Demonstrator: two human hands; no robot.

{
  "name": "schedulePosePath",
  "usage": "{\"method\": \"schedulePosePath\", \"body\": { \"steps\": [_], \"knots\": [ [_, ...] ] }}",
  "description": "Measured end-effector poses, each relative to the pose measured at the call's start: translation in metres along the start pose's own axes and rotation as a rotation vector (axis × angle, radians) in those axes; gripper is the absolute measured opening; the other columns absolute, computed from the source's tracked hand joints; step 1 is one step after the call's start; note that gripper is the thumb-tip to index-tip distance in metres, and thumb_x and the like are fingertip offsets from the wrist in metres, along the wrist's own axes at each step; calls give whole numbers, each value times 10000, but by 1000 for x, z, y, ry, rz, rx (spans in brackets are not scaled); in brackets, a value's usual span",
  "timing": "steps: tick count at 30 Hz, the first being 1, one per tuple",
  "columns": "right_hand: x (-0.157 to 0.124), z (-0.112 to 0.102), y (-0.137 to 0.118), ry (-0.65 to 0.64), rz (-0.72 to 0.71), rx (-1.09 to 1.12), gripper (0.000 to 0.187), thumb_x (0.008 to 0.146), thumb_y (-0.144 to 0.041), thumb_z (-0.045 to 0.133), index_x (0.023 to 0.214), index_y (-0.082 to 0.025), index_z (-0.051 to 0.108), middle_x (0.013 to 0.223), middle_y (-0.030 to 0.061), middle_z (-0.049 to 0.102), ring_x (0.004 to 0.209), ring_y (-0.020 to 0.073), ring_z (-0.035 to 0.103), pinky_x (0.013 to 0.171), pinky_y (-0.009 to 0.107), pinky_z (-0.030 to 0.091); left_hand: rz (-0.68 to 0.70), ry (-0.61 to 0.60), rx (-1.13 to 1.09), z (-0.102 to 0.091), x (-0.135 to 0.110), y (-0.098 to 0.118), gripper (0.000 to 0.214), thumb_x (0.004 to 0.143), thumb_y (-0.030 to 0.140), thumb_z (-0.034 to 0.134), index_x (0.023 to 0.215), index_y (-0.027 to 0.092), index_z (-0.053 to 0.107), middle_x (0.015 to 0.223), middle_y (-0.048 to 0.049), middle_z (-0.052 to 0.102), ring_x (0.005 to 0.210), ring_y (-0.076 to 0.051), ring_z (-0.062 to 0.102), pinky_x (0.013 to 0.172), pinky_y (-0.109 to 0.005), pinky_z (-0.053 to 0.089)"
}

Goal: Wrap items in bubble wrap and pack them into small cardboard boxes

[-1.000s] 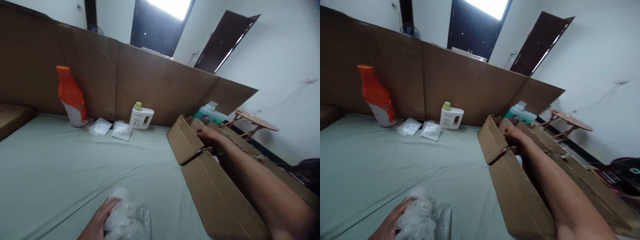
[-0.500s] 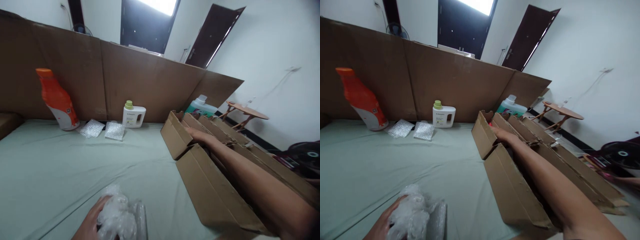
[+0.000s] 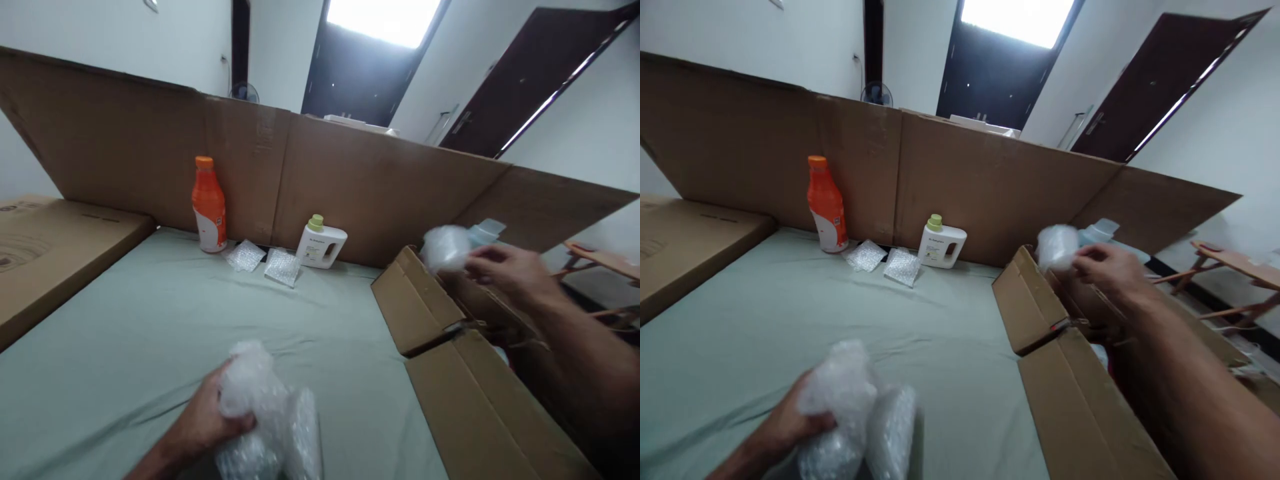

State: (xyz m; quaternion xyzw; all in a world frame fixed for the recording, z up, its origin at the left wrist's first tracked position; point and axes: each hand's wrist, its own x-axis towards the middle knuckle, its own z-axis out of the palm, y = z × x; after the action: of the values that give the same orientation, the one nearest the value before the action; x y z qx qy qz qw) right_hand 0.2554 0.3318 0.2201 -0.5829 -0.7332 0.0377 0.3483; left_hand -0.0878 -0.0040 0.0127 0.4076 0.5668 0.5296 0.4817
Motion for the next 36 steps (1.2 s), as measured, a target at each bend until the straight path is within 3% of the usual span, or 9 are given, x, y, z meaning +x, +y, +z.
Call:
{"method": "schedulePosePath", "body": {
  "steps": [3,5,10,14,16,19,23,29,36],
  "knots": [
    [-10,-26,-38,20,14,308,159,775,-326,790,751,-218,676,662,57,670,561,138,582,594,358,459,21,195,-100,-38,21,30,615,563,559,848,1000,149,710,792,-63,720,663,-218,648,593,-296,553],
    [-21,-19,-71,-123,-107,426,252,688,-406,843,776,-226,690,686,44,682,580,140,591,595,345,467,92,309,-105,-56,52,52,556,603,546,844,950,133,709,780,-66,713,651,-208,647,562,-272,533],
    [-33,77,-137,-534,-263,559,208,732,-372,760,786,-202,654,715,6,679,635,141,640,627,282,522,307,409,-199,-64,165,88,812,606,624,806,1205,102,641,1190,-170,688,1079,-321,667,893,-372,556],
    [-22,158,-154,-622,-337,289,190,814,-220,653,999,-192,685,779,11,717,676,161,696,642,270,541,107,546,169,-69,222,83,1121,600,553,854,1515,125,370,1628,-254,228,1520,-417,190,1204,-528,247],
    [-21,182,-153,-600,-397,138,255,845,-205,627,1087,-191,705,874,42,750,775,190,715,743,313,555,90,549,325,-76,227,68,1160,652,547,834,1578,167,248,1676,-223,8,1547,-413,32,1228,-546,151],
    [-35,204,-147,-551,-515,89,339,880,-237,615,1208,-214,695,1146,83,735,1045,249,685,957,402,512,247,519,550,-84,221,39,1021,755,546,757,1585,234,251,1686,-160,-96,1541,-430,50,1219,-566,170],
    [-67,244,-143,-579,-631,-80,596,881,-340,664,1452,-240,525,1517,132,496,1344,335,512,1098,493,414,422,425,882,-78,220,7,775,849,462,679,1538,266,382,1698,-122,-35,1537,-438,71,1184,-608,215],
    [-83,310,-148,-579,-487,-177,647,949,-379,564,1527,-138,402,1544,203,445,1402,329,452,1133,453,369,310,385,1109,-54,254,0,692,923,385,596,1560,277,347,1692,-152,72,1535,-441,78,1170,-665,169],
    [-118,319,-143,-388,-523,-177,613,952,-326,529,1525,-166,384,1639,188,273,1484,344,284,1149,497,277,234,355,1190,-48,279,2,681,925,368,574,1561,277,347,1673,-180,161,1523,-469,114,1147,-716,150]
  ]
}}
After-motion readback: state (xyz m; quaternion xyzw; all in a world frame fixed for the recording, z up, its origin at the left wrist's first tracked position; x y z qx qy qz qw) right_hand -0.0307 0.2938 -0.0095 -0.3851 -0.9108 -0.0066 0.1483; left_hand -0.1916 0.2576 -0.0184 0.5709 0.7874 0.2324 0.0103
